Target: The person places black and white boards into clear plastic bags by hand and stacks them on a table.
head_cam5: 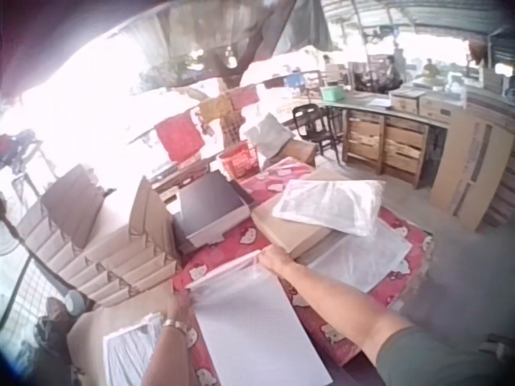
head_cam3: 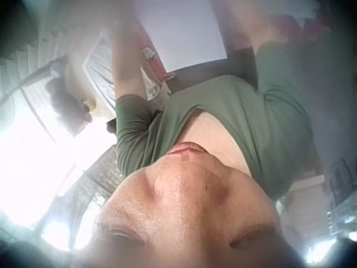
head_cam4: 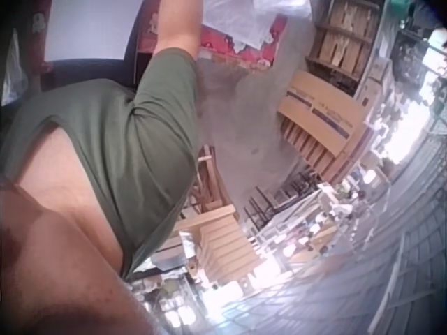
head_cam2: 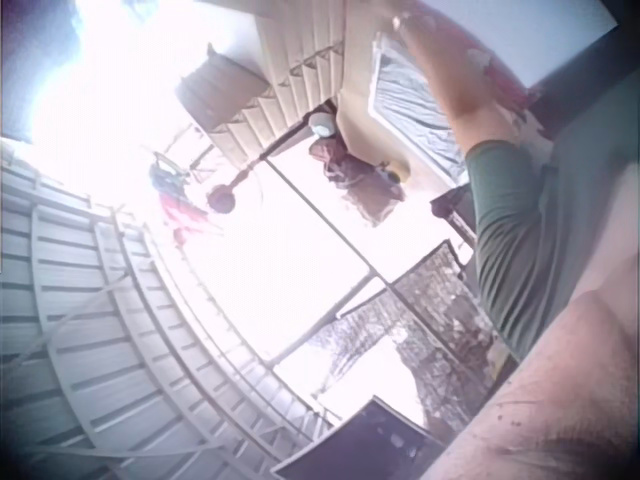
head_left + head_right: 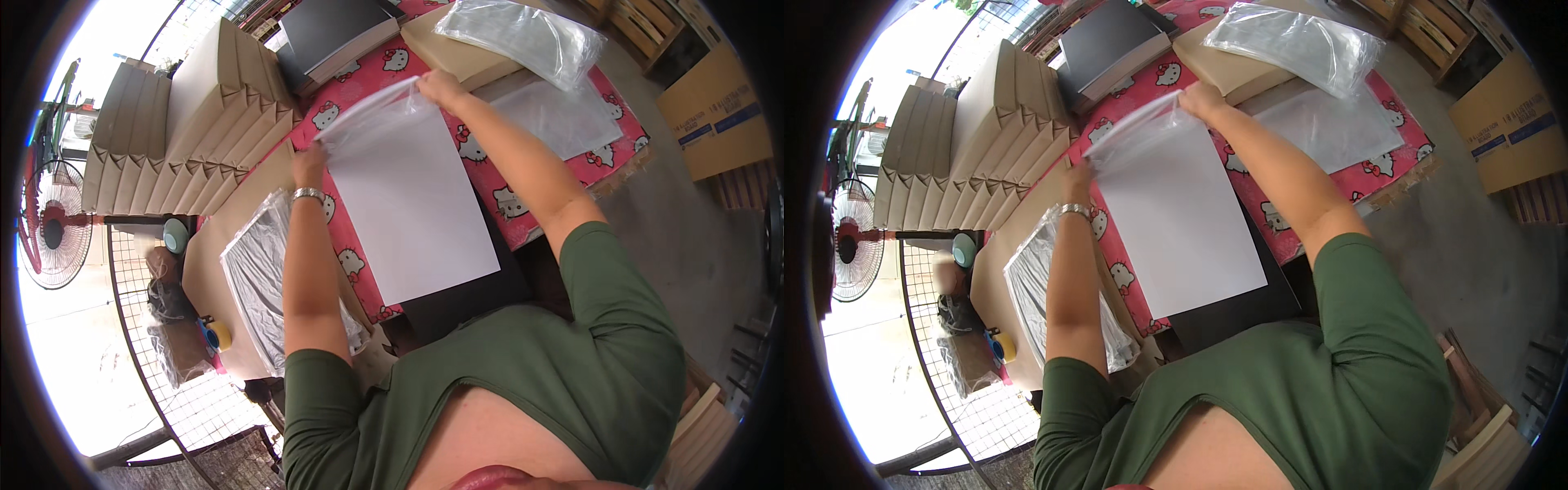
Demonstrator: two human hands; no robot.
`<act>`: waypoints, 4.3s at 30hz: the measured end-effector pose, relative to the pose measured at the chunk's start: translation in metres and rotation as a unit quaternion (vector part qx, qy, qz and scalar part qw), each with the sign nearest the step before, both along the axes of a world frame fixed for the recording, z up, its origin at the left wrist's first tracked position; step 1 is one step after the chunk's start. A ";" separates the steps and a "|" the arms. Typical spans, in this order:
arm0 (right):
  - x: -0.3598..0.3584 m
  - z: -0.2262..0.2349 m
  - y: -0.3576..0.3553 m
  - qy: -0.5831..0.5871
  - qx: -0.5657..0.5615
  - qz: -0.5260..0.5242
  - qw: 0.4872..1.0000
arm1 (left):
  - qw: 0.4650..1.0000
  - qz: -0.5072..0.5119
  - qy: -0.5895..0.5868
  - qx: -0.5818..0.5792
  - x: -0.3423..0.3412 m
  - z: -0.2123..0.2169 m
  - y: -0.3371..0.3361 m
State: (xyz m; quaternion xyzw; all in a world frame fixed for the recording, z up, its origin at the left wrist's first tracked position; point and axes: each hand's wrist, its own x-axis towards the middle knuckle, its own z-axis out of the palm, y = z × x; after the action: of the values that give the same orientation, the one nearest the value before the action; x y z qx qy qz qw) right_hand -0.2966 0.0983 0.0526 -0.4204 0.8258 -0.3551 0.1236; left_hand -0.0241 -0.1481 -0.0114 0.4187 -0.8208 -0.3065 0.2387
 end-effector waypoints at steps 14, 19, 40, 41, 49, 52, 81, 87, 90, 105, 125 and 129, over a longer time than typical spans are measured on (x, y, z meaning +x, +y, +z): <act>0.133 0.253 0.264 -0.365 -0.145 0.205 0.896 | 0.977 -0.211 -0.029 0.012 0.189 0.350 0.279; 0.176 0.264 0.314 -0.553 -0.112 0.154 0.811 | 0.852 -0.211 -0.092 0.470 0.222 0.349 0.313; 0.155 0.007 0.340 -0.722 0.021 0.199 0.662 | 0.698 -0.083 0.008 0.711 0.242 0.060 0.322; 0.154 -0.008 0.336 -0.719 0.036 0.200 0.665 | 0.684 -0.075 0.037 0.725 0.243 0.049 0.326; 0.157 -0.048 0.350 -0.608 0.042 0.165 0.775 | 0.694 -0.044 0.108 0.711 0.247 -0.005 0.344; 0.156 -0.043 0.356 -0.472 0.085 0.151 0.865 | 0.869 0.033 0.101 0.483 0.257 0.013 0.372; 0.218 0.028 0.311 -0.414 0.180 0.164 0.877 | 0.782 0.048 0.258 0.566 0.257 0.042 0.404; 0.257 0.014 0.181 -0.333 -0.015 0.347 0.877 | 0.774 0.177 0.467 0.389 0.302 0.065 0.311; 0.297 0.025 0.110 -0.434 0.019 0.391 0.811 | 0.781 0.312 0.449 0.302 0.345 0.068 0.265; 0.357 -0.014 0.105 -0.308 -0.029 0.502 0.808 | 0.778 0.386 0.379 0.320 0.489 0.032 0.199; -0.002 -0.096 0.296 0.246 0.055 -0.098 0.963 | 0.964 0.081 -0.128 -0.219 0.334 0.028 0.301; 0.009 -0.081 0.300 0.333 0.024 -0.078 0.940 | 0.974 0.109 -0.054 -0.190 0.321 0.028 0.308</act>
State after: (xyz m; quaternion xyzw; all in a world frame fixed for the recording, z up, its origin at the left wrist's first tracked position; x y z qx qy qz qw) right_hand -0.2878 0.3986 -0.0279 -0.4459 0.8581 -0.1838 -0.1762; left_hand 0.2971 0.1596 0.0168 0.4685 -0.8252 -0.0942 0.3010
